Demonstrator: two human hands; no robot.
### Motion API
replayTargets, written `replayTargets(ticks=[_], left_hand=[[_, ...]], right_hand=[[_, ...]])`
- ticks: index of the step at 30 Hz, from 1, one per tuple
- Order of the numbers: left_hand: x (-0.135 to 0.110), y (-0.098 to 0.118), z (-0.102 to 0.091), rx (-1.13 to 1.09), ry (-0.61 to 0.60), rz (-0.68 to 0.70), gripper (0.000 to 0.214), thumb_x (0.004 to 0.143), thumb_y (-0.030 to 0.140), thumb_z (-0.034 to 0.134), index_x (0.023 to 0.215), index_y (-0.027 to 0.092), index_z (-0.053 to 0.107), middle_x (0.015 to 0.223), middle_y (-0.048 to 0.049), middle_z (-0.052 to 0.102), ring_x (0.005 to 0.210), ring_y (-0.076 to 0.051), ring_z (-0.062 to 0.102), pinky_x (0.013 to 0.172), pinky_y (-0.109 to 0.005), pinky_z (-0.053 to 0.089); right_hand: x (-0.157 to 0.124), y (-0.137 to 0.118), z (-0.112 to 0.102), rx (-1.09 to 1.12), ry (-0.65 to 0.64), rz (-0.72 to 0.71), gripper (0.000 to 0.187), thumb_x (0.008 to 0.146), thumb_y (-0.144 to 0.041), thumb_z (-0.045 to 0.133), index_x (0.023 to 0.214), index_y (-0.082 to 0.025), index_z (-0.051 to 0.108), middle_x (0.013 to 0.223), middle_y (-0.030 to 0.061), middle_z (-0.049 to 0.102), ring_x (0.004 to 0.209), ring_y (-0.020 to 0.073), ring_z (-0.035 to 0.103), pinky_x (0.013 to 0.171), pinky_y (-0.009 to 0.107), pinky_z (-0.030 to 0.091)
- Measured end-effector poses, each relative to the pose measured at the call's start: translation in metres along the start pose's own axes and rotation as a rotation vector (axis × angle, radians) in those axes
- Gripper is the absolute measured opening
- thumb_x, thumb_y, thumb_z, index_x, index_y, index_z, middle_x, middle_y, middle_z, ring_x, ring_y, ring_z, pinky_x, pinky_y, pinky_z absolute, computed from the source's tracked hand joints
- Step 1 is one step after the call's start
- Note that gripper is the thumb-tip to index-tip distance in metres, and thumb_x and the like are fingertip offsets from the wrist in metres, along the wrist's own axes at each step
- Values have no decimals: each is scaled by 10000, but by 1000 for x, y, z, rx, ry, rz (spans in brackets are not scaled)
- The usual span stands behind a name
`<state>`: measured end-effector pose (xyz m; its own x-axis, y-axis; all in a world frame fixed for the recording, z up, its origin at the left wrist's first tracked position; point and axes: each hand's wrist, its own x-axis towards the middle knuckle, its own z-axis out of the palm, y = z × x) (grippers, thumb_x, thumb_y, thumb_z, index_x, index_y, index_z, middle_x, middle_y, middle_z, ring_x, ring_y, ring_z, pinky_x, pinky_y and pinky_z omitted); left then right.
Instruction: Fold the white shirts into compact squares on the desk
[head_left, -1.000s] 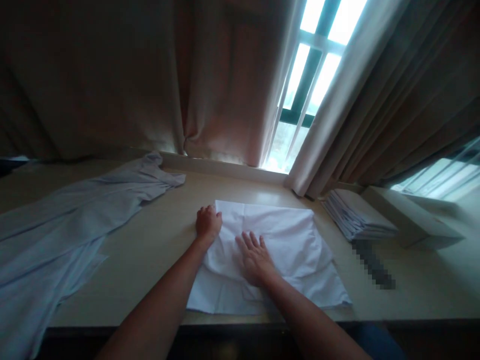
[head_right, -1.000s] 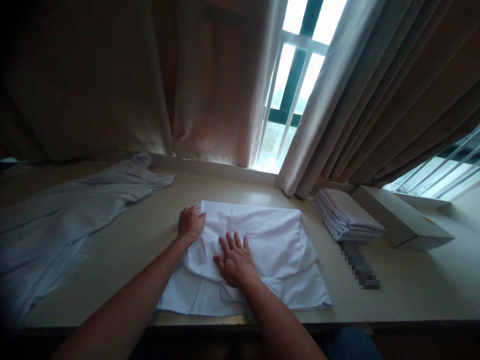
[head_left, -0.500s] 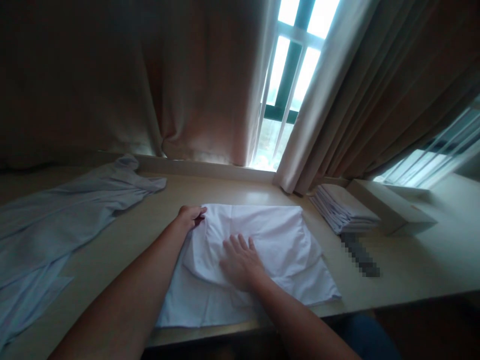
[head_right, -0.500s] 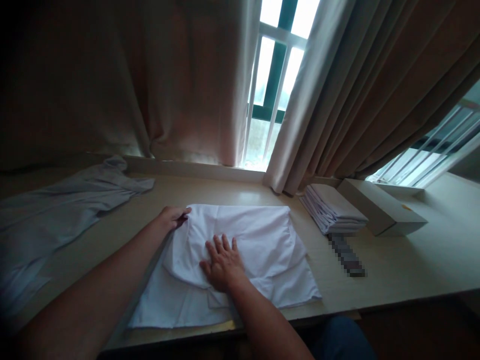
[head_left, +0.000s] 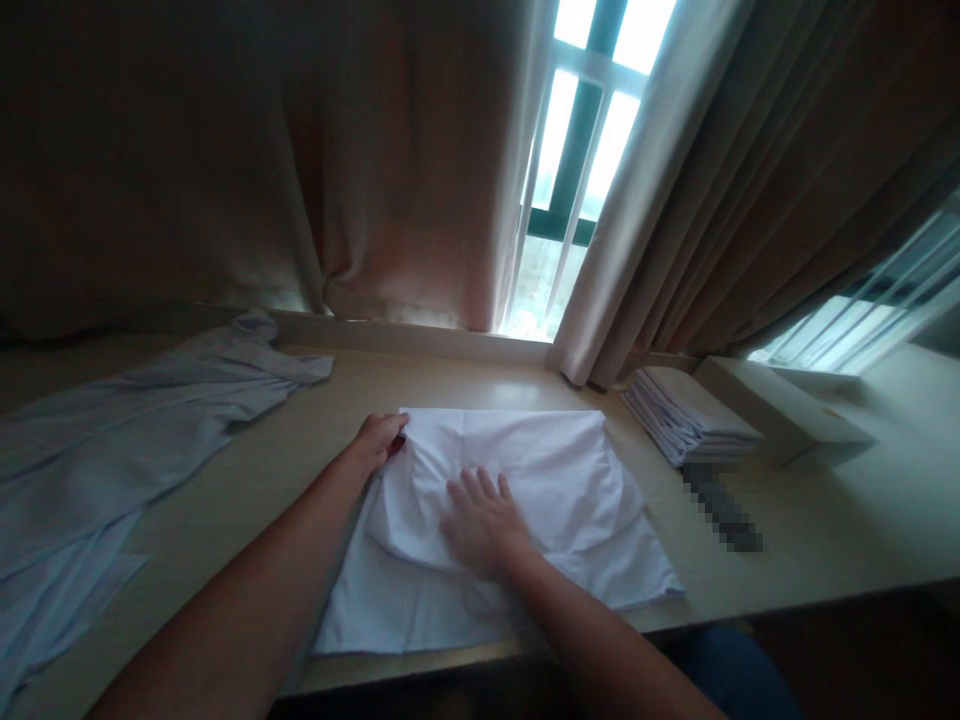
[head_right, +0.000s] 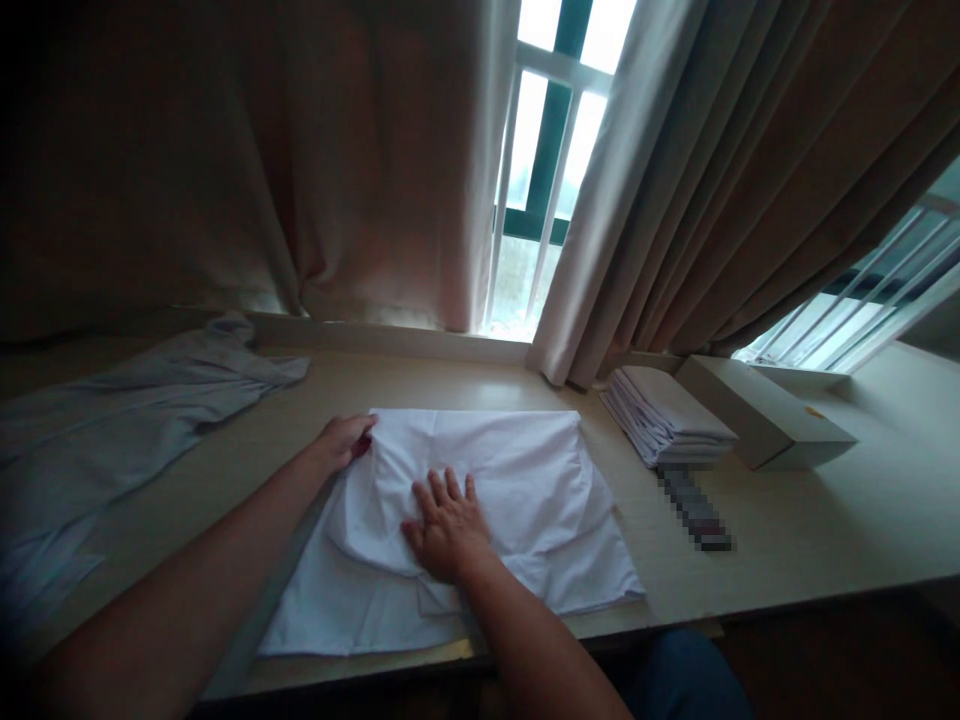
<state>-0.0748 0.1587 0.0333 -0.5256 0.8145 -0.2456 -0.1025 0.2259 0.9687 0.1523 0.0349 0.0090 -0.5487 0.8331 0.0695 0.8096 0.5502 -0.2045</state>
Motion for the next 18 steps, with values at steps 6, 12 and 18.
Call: replayTargets(ticks=[6, 12, 18], left_hand=[[-28, -8, -3, 379, 40, 393, 574, 750, 265, 645, 1292, 155, 496, 1459, -139, 420, 1380, -260, 328, 1139, -391, 245], [-59, -68, -8, 1181, -161, 713, 788, 833, 618, 422, 1431, 107, 383, 1549, -170, 266, 1443, -311, 182, 1167, -480, 97], [-60, -89, -14, 1280, -86, 699, 859, 835, 673, 348, 1479, 108, 294, 1575, -159, 195, 1461, -330, 70, 1166, -463, 85]], right_hand=[[-1, 1, 1, 22, 8, -18, 609, 956, -566, 296, 1480, -254, 296, 1571, 60, 217, 1447, 299, 123, 1138, 564, 57], [-1, 2, 2, 23, 1, -15, 617, 957, -558, 306, 1499, -266, 260, 1577, 52, 193, 1450, 299, 110, 1139, 561, 60], [-1, 2, 2, 29, -11, -23, 628, 958, -559, 297, 1511, -268, 234, 1579, 48, 177, 1451, 306, 105, 1139, 558, 69]])
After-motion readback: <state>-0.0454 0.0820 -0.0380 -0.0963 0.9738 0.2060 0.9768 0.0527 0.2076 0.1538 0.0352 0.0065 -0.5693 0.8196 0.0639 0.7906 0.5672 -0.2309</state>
